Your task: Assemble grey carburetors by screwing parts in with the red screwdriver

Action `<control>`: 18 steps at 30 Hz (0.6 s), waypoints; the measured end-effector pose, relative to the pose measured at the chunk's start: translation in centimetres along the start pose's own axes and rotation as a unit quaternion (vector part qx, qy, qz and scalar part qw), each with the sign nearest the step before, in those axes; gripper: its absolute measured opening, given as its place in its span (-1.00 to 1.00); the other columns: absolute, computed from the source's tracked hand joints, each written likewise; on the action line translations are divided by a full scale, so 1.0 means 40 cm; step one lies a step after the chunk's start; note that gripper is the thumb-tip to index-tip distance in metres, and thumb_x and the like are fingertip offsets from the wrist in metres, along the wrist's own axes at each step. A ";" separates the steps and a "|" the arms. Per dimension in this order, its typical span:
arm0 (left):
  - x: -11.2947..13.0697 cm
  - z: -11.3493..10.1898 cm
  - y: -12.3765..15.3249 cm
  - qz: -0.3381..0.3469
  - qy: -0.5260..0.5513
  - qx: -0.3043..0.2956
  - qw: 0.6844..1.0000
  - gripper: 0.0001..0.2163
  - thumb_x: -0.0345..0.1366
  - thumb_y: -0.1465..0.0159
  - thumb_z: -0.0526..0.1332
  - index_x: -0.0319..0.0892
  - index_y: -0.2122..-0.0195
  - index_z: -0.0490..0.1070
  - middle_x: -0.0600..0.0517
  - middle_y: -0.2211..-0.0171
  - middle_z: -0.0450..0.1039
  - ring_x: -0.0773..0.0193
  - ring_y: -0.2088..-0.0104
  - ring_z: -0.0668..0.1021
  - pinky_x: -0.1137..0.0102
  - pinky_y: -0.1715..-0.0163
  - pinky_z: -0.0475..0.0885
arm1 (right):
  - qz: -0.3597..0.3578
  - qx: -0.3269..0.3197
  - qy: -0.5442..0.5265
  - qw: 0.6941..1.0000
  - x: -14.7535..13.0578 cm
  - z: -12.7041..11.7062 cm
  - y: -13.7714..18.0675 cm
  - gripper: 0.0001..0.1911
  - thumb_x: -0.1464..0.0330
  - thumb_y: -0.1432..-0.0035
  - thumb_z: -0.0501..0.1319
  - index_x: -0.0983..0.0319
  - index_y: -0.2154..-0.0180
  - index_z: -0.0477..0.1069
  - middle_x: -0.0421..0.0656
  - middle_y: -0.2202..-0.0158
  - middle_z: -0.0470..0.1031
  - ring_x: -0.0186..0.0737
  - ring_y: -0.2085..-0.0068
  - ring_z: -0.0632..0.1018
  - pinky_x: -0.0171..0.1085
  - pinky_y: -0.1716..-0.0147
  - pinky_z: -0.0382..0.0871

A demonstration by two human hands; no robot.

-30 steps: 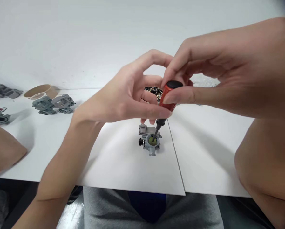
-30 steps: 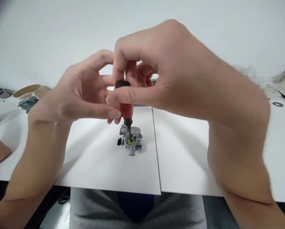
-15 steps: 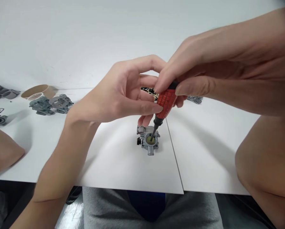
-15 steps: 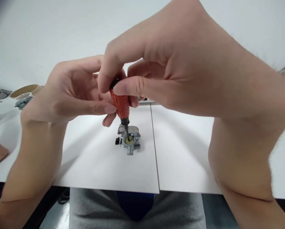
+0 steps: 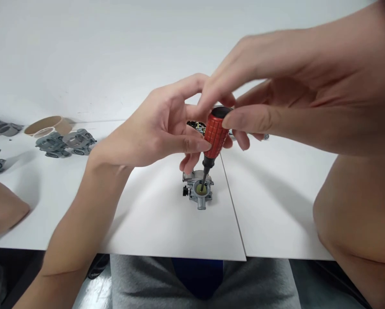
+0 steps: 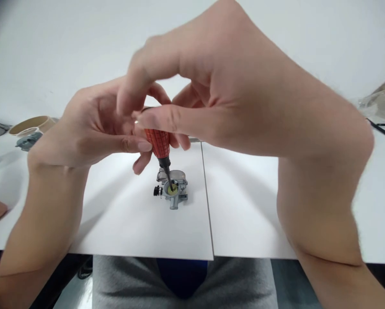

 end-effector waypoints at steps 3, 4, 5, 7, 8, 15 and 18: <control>0.006 0.010 0.002 -0.002 -0.002 -0.024 1.000 -0.64 -0.47 -0.21 0.25 -0.16 -0.01 0.23 -0.06 0.14 0.51 0.21 0.34 0.63 0.38 0.51 0.57 | -0.003 -0.026 -0.012 1.000 0.011 0.006 0.001 -0.70 0.04 -0.27 0.11 0.07 0.25 0.48 -0.39 0.35 0.43 -0.45 0.34 0.52 -0.36 0.44 0.47; 0.008 0.013 0.002 -0.002 -0.009 -0.021 1.000 -0.60 -0.48 -0.19 0.27 -0.15 -0.03 0.22 -0.05 0.13 0.50 0.23 0.35 0.63 0.39 0.50 0.57 | -0.009 -0.014 0.014 1.000 0.013 0.009 -0.003 -0.74 0.09 -0.26 0.15 0.08 0.26 0.49 -0.39 0.40 0.41 -0.49 0.39 0.49 -0.37 0.42 0.46; 0.009 0.015 0.003 -0.003 -0.018 -0.011 1.000 -0.56 -0.48 -0.17 0.30 -0.14 -0.04 0.21 -0.02 0.14 0.50 0.24 0.36 0.62 0.40 0.51 0.57 | -0.015 0.009 0.050 0.999 0.013 0.012 -0.009 -0.74 0.09 -0.24 0.19 0.12 0.31 0.47 -0.38 0.45 0.38 -0.51 0.44 0.44 -0.35 0.41 0.44; 0.008 0.017 0.002 -0.013 -0.036 0.019 0.999 -0.50 -0.45 -0.11 0.35 -0.11 -0.03 0.21 0.04 0.21 0.49 0.26 0.36 0.62 0.45 0.55 0.55 | -0.018 0.068 0.125 0.990 0.010 0.018 -0.019 -0.61 0.02 -0.17 0.22 0.18 0.47 0.36 -0.36 0.54 0.31 -0.49 0.52 0.35 -0.31 0.40 0.39; 0.005 0.018 0.002 -0.020 -0.044 0.032 0.998 -0.50 -0.43 -0.10 0.37 -0.10 -0.02 0.21 0.07 0.27 0.49 0.26 0.37 0.62 0.47 0.57 0.53 | -0.014 0.093 0.151 0.984 0.008 0.022 -0.024 -0.53 -0.02 -0.16 0.21 0.19 0.55 0.25 -0.34 0.58 0.25 -0.48 0.53 0.32 -0.29 0.41 0.37; -0.008 0.004 0.001 -0.010 -0.062 0.071 0.996 -0.55 -0.40 -0.12 0.36 -0.07 0.03 0.19 0.07 0.34 0.49 0.30 0.43 0.60 0.49 0.58 0.47 | -0.015 0.082 0.126 0.989 -0.007 0.032 -0.027 -0.64 0.14 -0.30 0.15 0.21 0.47 0.27 -0.35 0.48 0.34 -0.47 0.42 0.45 -0.41 0.42 0.38; 0.000 -0.001 0.003 0.001 -0.060 0.068 0.996 -0.51 -0.42 -0.12 0.36 -0.07 -0.03 0.21 0.04 0.33 0.49 0.29 0.45 0.58 0.46 0.57 0.49 | -0.002 0.065 0.069 0.995 -0.004 0.007 -0.016 -0.77 0.19 -0.34 0.10 0.17 0.30 0.36 -0.36 0.31 0.43 -0.47 0.30 0.51 -0.50 0.51 0.32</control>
Point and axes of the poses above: each hand's wrist, its own y-axis away from the middle knuckle, its own z-axis out of the palm, x = y × z, the point moved 5 cm from there along -y, towards the middle knuckle
